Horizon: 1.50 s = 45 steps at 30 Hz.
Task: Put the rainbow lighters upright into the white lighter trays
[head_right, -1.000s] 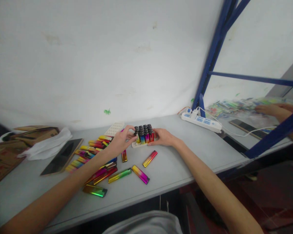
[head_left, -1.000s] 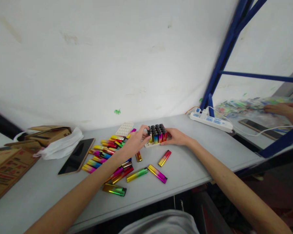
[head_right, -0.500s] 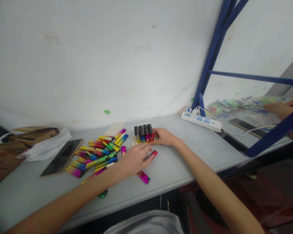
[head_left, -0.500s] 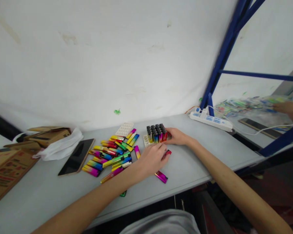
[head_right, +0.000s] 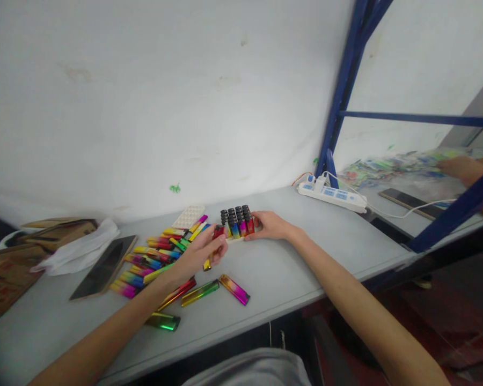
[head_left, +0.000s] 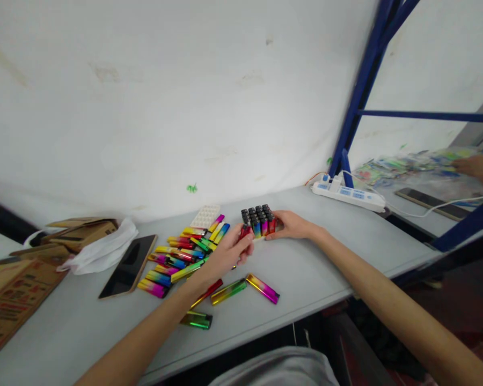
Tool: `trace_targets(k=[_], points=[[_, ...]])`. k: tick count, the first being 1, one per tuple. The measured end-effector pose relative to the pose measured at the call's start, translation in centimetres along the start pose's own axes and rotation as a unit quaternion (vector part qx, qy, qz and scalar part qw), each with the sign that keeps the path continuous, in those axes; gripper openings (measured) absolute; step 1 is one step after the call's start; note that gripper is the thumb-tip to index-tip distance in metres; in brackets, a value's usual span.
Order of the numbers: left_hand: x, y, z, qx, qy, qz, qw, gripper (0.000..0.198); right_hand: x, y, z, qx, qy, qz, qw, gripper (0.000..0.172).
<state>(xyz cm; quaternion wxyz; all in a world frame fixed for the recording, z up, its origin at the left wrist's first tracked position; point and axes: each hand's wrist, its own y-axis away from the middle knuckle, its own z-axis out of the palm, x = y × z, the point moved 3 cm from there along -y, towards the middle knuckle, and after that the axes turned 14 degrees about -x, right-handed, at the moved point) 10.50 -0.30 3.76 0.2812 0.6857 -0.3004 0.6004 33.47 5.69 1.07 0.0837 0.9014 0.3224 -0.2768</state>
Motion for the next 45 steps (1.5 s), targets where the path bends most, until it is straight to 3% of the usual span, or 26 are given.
trace_targets(k=[3, 5, 15, 21, 25, 29, 32, 35, 40, 45], points=[[-0.6, 0.6, -0.8, 0.007, 0.165, -0.033, 0.986, 0.042, -0.1, 0.0, 0.0, 0.001, -0.007, 0.002, 1.000, 0.065], [-0.8, 0.8, -1.2, 0.009, 0.203, -0.046, 0.978, 0.047, -0.1, 0.1, 0.0, -0.002, -0.009, 0.004, 1.000, 0.066], [-0.5, 1.5, -0.4, 0.020, 0.222, -0.057, 0.973, 0.028, 0.1, 0.1, 0.1, -0.009, 0.001, 0.013, 1.000, 0.064], [-0.8, 1.3, -0.4, 0.041, 0.212, -0.036, 0.976, 0.036, -0.1, 0.2, 0.0, -0.006, -0.001, 0.011, 1.000, 0.061], [-0.8, 1.2, -1.4, 0.087, 0.130, 0.032, 0.987, 0.031, 0.0, 0.1, 0.0, -0.005, -0.007, 0.008, 1.000, 0.063], [-0.5, 0.9, -2.4, 0.120, -0.030, 0.065, 0.990, 0.028, 0.1, 0.1, 0.1, -0.006, -0.007, 0.010, 1.000, 0.063], [0.2, 0.3, -3.0, 0.135, -0.182, 0.118, 0.967, 0.025, 0.2, 0.0, 0.1, -0.003, -0.008, 0.005, 1.000, 0.063], [0.5, -0.6, -3.3, 0.115, -0.285, 0.151, 0.940, 0.026, 0.2, 0.0, 0.0, 0.000, -0.012, -0.002, 1.000, 0.065], [0.3, -1.5, -3.5, 0.106, -0.384, 0.135, 0.907, 0.030, 0.2, 0.0, 0.0, 0.000, -0.005, 0.000, 1.000, 0.064], [0.8, -1.2, -3.4, 0.071, -0.380, 0.094, 0.918, 0.021, 0.2, 0.0, 0.0, -0.006, 0.012, 0.004, 1.000, 0.060]])
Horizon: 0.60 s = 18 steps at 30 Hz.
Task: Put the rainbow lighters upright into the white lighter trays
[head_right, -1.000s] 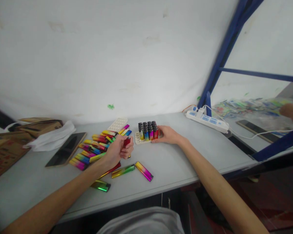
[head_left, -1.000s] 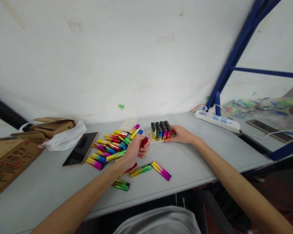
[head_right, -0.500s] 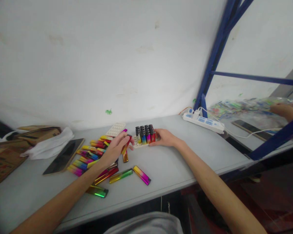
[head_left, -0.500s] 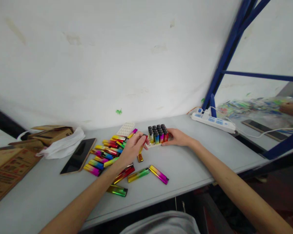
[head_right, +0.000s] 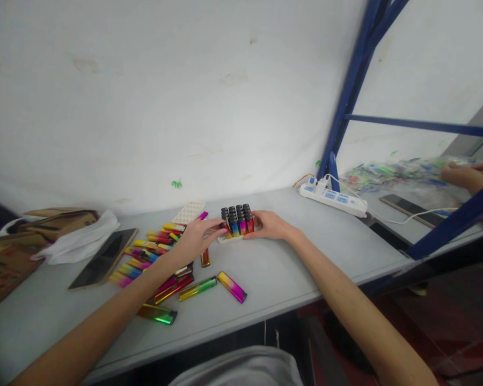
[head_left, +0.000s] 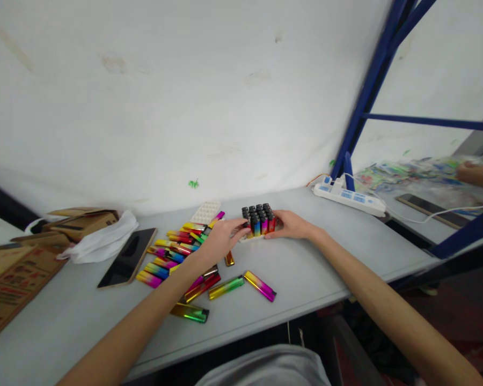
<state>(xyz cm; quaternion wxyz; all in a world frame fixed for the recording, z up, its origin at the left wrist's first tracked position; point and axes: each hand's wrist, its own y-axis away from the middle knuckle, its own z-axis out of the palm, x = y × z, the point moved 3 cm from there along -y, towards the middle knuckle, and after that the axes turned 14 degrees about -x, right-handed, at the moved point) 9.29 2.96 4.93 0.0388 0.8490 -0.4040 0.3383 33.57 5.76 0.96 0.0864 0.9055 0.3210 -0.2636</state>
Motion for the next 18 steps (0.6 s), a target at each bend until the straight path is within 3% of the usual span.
trace_targets(k=[4, 9, 13, 16, 18], points=[[-0.1, 0.2, 0.3, 0.023, 0.093, -0.040, 0.995, 0.018, -0.1, 0.1, -0.1, 0.002, -0.012, -0.002, 1.000, 0.062], [-0.9, 0.5, 1.3, 0.054, 0.207, -0.069, 0.974, 0.038, -0.1, 0.1, -0.1, -0.002, -0.028, 0.006, 1.000, 0.063], [-0.2, 0.9, 0.3, 0.064, 0.084, -0.044, 0.993, 0.045, -0.1, 0.1, -0.1, 0.000, -0.032, 0.003, 0.999, 0.063], [1.7, 1.9, -0.8, 0.081, -0.058, -0.011, 0.995, 0.040, -0.1, 0.1, 0.0, -0.003, -0.033, -0.001, 0.999, 0.063], [3.4, 3.0, -0.9, 0.059, -0.092, 0.020, 0.994, 0.035, -0.2, 0.1, -0.1, -0.002, -0.030, -0.001, 1.000, 0.063]])
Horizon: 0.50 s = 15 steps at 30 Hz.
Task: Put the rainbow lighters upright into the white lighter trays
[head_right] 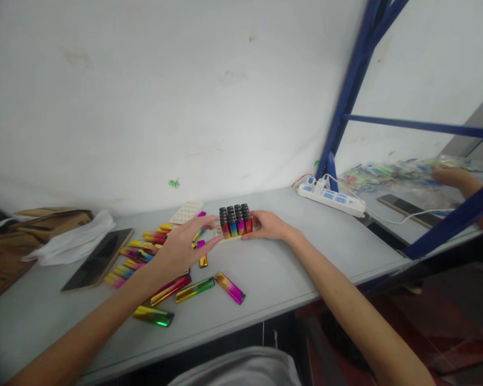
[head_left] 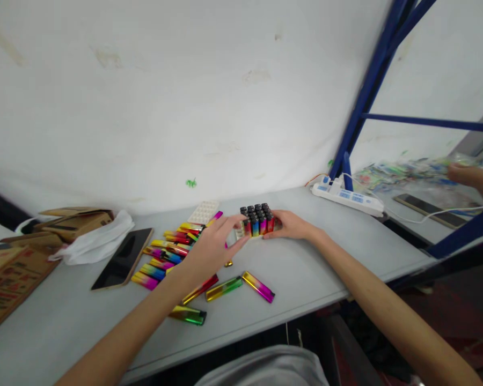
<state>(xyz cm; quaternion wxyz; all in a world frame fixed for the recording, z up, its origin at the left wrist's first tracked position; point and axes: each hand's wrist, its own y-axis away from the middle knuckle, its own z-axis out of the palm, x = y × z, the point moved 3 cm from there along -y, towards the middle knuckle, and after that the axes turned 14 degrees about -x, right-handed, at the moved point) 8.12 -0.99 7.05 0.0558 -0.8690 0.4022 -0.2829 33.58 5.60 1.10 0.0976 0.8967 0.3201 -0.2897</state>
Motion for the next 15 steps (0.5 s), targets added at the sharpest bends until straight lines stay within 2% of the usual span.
trace_targets(k=[1, 4, 6, 8, 10, 13, 15], points=[[0.9, 0.6, 0.1, -0.036, 0.001, 0.027, 0.999, 0.034, -0.1, 0.0, 0.0, 0.001, 0.003, 0.001, 1.000, 0.062], [2.7, 2.5, 2.1, -0.204, 0.018, 0.095, 0.974, 0.040, -0.3, 0.1, -0.1, 0.002, 0.011, 0.007, 1.000, 0.061], [3.0, 3.4, 3.7, -0.266, 0.024, 0.109, 0.958, 0.028, -0.4, 0.1, -0.1, 0.001, 0.014, 0.009, 1.000, 0.061], [2.7, 3.6, 4.6, -0.267, 0.050, 0.106, 0.957, 0.017, -0.4, 0.1, -0.1, 0.000, 0.018, 0.006, 1.000, 0.062], [2.3, 3.2, 4.8, -0.241, 0.092, 0.078, 0.963, 0.014, -0.3, 0.0, -0.1, 0.000, 0.021, 0.002, 1.000, 0.062], [1.8, 2.2, 4.0, -0.182, 0.173, 0.002, 0.968, 0.012, -0.1, 0.1, -0.1, 0.005, 0.023, 0.003, 1.000, 0.061], [1.6, 1.6, 3.4, -0.136, 0.261, -0.038, 0.955, 0.015, -0.1, 0.0, -0.1, 0.006, 0.026, 0.007, 1.000, 0.059]])
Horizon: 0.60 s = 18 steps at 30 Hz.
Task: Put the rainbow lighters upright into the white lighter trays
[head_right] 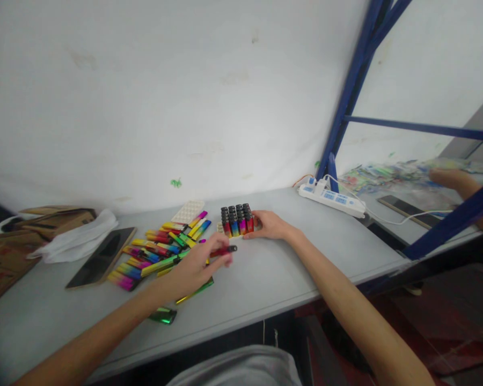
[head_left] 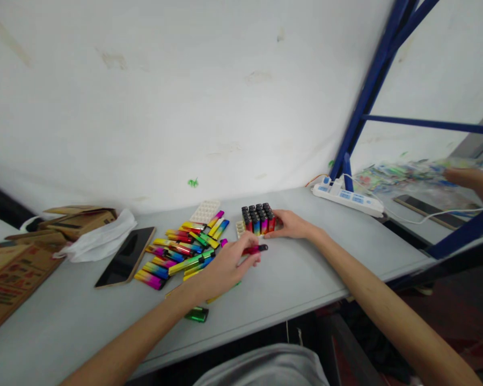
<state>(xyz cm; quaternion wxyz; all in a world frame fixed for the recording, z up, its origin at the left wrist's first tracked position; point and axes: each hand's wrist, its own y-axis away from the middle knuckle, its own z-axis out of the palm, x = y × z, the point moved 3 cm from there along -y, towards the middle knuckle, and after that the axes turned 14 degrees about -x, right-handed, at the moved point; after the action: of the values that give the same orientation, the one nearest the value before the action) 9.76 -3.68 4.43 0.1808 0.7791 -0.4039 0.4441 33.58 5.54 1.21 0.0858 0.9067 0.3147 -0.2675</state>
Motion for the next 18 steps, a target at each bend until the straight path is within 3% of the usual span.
trace_targets(k=[2, 5, 7, 13, 18], points=[[-0.2, -0.4, -0.5, 0.033, 0.128, -0.004, 0.991, 0.022, 0.0, 0.0, 0.0, -0.003, 0.004, 0.004, 1.000, 0.058], [-1.4, -0.7, -0.7, 0.049, 0.316, -0.035, 0.947, 0.032, -0.1, -0.1, 0.0, -0.008, 0.003, 0.001, 1.000, 0.059], [-2.1, -0.8, -0.8, 0.042, 0.385, -0.065, 0.920, 0.041, -0.1, -0.1, 0.0, -0.007, -0.001, -0.003, 1.000, 0.060], [-2.3, -0.4, -1.2, 0.044, 0.439, -0.104, 0.891, 0.042, 0.1, 0.1, 0.0, -0.008, -0.011, -0.001, 1.000, 0.060], [-2.0, -0.2, -1.4, 0.051, 0.444, -0.094, 0.889, 0.035, 0.2, 0.1, 0.1, -0.007, -0.009, -0.001, 1.000, 0.060]])
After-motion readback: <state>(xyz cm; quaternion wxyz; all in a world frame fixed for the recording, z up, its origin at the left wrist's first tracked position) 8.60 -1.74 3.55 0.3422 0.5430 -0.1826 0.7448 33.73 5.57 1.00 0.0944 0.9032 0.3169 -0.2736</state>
